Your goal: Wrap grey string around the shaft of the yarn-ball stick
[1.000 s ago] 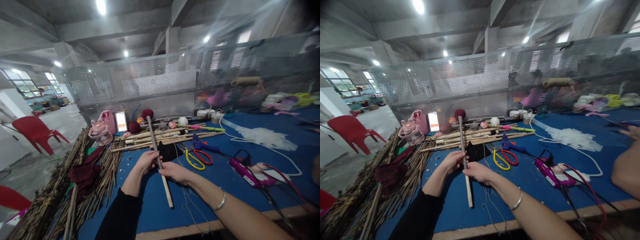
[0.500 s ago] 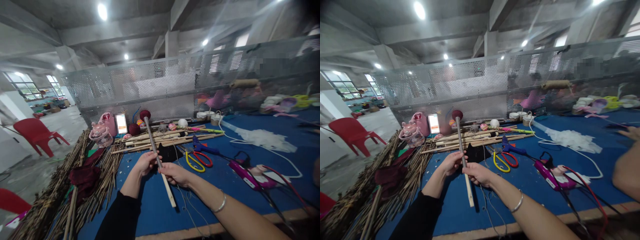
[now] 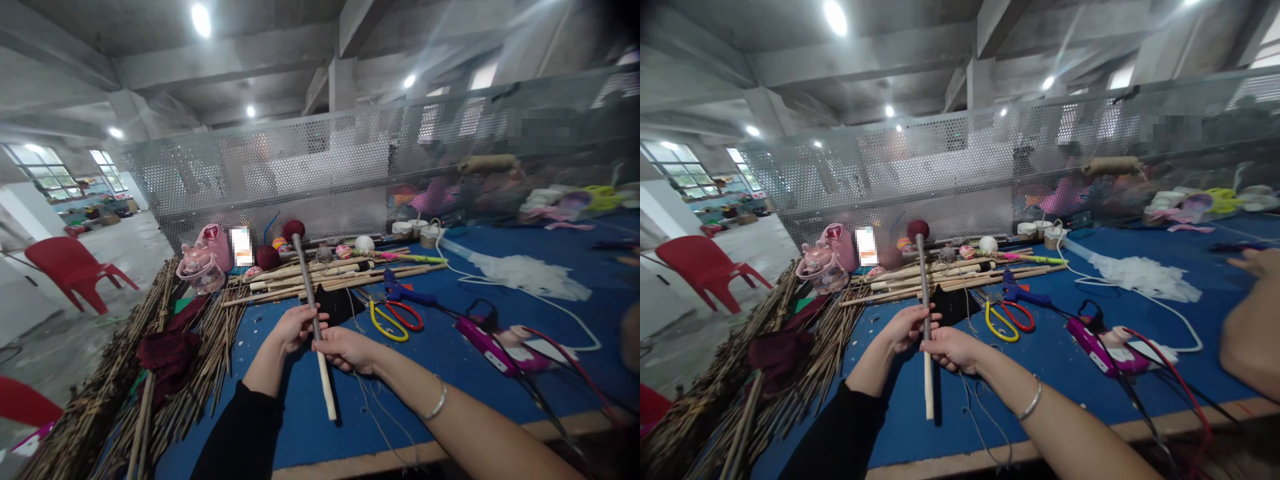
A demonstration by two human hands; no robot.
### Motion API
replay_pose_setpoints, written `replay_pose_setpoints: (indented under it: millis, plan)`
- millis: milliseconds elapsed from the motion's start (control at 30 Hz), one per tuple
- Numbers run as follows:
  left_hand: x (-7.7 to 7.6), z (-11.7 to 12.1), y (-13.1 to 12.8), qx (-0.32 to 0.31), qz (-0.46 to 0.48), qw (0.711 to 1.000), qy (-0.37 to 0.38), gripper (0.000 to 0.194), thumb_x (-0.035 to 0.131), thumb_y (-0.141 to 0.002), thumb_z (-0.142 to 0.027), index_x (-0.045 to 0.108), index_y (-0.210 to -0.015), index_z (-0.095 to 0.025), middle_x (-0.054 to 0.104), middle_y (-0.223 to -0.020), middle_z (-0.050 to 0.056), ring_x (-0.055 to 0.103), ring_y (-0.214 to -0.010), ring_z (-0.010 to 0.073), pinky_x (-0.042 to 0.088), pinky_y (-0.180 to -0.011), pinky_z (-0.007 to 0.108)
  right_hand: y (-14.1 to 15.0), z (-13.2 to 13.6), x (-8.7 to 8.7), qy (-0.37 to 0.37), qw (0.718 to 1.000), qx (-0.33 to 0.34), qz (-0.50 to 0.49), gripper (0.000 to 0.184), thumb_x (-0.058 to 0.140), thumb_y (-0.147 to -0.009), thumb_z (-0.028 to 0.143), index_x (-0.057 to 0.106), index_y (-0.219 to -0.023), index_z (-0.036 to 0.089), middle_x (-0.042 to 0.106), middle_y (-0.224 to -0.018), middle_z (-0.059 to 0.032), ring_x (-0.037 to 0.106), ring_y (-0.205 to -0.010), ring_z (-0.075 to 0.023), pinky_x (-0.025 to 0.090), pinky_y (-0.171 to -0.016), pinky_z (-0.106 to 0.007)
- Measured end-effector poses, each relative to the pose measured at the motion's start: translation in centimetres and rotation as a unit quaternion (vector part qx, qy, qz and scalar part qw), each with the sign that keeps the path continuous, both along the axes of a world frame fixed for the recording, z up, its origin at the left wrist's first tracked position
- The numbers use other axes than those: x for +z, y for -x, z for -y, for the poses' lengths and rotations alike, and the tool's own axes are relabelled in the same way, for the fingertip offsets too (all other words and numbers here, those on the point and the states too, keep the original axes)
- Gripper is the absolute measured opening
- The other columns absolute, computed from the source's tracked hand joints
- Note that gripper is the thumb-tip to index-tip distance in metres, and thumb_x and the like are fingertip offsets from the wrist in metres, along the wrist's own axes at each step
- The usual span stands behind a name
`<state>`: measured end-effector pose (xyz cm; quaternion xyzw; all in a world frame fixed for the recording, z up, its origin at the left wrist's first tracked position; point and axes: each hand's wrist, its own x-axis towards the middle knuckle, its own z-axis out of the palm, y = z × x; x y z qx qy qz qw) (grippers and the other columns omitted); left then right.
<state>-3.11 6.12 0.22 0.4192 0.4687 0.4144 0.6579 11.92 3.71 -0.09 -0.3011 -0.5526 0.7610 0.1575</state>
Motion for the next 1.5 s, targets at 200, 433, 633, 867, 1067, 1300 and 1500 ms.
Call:
replay_pose_setpoints:
  millis: [200, 433, 633, 867, 1067, 1300, 1500]
  plan:
    - [-0.5, 0.2, -0.5, 0.071, -0.033, 0.996, -0.043, 0.027, 0.069, -0.059, -0.028, 0.056, -0.077, -0.013, 0.056, -0.051, -0.003, 0.041, -0.034, 0.0023, 0.020, -0.030, 0.012, 0.6, 0.1, -0.9, -0.065, 0.996, -0.043, 0.038, 0.027, 0.052, -0.075, 0.039, 0.034, -0.069, 0.020, 0.026, -0.041, 0.0123, 0.017, -0.029, -0.0022, 0.013, -0.027, -0.014]
    - [0.7, 0.5, -0.1, 0.023, -0.008, 0.999, -0.028, 0.031, 0.063, -0.065, -0.027, 0.059, -0.092, -0.013, 0.065, -0.074, 0.008, 0.059, -0.058, 0.0116, 0.030, -0.036, 0.013, -0.4, -0.4, 0.1, -0.071, 0.997, 0.026, -0.026, 0.027, 0.056, -0.073, 0.039, 0.040, -0.069, 0.017, 0.027, -0.044, 0.0114, 0.017, -0.032, -0.0024, 0.014, -0.029, -0.016]
    - [0.2, 0.6, -0.4, 0.058, -0.015, 0.998, -0.033, 0.030, 0.068, -0.060, -0.029, 0.058, -0.083, -0.014, 0.062, -0.061, 0.001, 0.050, -0.042, 0.0054, 0.029, -0.034, 0.013, -0.1, -0.5, -0.4, -0.100, 0.995, 0.003, 0.004, 0.032, 0.059, -0.070, 0.039, 0.036, -0.064, 0.017, 0.025, -0.043, 0.0110, 0.017, -0.035, -0.0022, 0.010, -0.034, -0.019]
    - [0.0, 0.2, -0.1, 0.046, 0.013, 0.999, 0.000, 0.026, 0.065, -0.064, -0.021, 0.057, -0.086, -0.012, 0.065, -0.071, 0.007, 0.060, -0.057, 0.0110, 0.034, -0.037, 0.012, 0.1, -0.4, -0.6, -0.117, 0.992, 0.011, -0.033, 0.034, 0.058, -0.071, 0.042, 0.037, -0.066, 0.016, 0.025, -0.048, 0.0096, 0.018, -0.040, -0.0027, 0.011, -0.037, -0.019]
    - [-0.1, 0.1, 0.2, 0.038, 0.027, 0.999, 0.011, 0.029, 0.063, -0.065, -0.021, 0.056, -0.092, -0.012, 0.065, -0.083, 0.010, 0.062, -0.066, 0.0137, 0.040, -0.042, 0.015, -0.3, -0.5, -0.2, -0.076, 0.997, 0.027, -0.015, 0.026, 0.056, -0.073, 0.037, 0.039, -0.071, 0.017, 0.025, -0.047, 0.0106, 0.015, -0.036, -0.0031, 0.010, -0.034, -0.019]
    - [-0.7, 0.2, -0.4, 0.117, -0.019, 0.993, -0.025, 0.023, 0.070, -0.058, -0.026, 0.051, -0.059, -0.013, 0.049, -0.042, -0.006, 0.043, -0.035, 0.0030, 0.032, -0.036, 0.013, 0.8, -0.2, -0.9, -0.129, 0.991, -0.035, 0.007, 0.035, 0.064, -0.065, 0.037, 0.038, -0.062, 0.014, 0.031, -0.051, 0.0079, 0.022, -0.045, -0.0029, 0.013, -0.041, -0.019]
    - [0.2, 0.4, -0.1, 0.038, 0.020, 0.999, 0.001, 0.023, 0.066, -0.063, -0.029, 0.059, -0.074, -0.010, 0.065, -0.074, 0.010, 0.060, -0.061, 0.0134, 0.046, -0.051, 0.021, 0.1, 0.1, 0.1, -0.072, 0.997, 0.021, -0.009, 0.029, 0.055, -0.074, 0.039, 0.036, -0.066, 0.018, 0.023, -0.041, 0.0116, 0.015, -0.031, -0.0034, 0.010, -0.031, -0.020]
